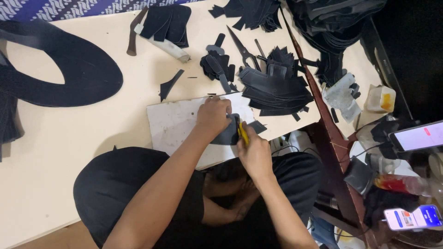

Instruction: The person is using a utility knife to trim the edges of black leather pieces on a workshop table.

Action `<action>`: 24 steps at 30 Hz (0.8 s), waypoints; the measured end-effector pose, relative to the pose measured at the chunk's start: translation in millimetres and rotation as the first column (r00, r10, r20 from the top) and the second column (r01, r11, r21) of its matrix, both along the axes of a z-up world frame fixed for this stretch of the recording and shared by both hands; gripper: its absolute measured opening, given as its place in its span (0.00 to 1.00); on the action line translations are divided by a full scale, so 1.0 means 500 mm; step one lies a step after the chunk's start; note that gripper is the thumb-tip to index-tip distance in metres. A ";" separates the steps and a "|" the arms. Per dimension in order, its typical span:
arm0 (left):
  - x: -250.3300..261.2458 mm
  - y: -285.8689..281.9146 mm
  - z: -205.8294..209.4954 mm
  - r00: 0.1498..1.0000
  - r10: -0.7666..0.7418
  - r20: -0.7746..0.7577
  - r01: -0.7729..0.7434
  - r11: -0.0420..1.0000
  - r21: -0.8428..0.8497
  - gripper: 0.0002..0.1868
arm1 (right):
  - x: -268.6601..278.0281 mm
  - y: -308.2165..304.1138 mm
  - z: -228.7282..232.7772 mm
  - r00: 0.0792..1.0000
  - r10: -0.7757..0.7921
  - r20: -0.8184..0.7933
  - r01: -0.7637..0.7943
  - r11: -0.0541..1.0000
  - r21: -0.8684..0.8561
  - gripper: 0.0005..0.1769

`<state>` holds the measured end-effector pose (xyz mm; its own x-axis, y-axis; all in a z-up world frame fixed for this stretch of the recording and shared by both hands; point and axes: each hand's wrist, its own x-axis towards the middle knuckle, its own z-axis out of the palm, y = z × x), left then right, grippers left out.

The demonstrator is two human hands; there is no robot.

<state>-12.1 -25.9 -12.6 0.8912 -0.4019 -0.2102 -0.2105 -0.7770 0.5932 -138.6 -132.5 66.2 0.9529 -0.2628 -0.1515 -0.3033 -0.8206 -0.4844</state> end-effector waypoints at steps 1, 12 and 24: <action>-0.002 0.001 0.003 1.000 0.000 -0.002 0.000 1.000 0.000 0.07 | 0.000 0.001 0.000 1.000 0.000 -0.002 0.000 1.000 0.000 0.27; 0.001 0.004 0.025 0.999 0.008 -0.034 -0.009 1.000 -0.020 0.05 | 0.003 0.018 0.010 0.997 0.067 -0.035 -0.070 0.994 -0.088 0.26; 0.003 -0.015 0.030 0.996 0.085 0.008 -0.085 0.992 0.097 0.19 | 0.017 0.013 -0.013 0.991 0.080 -0.111 -0.100 0.976 -0.195 0.28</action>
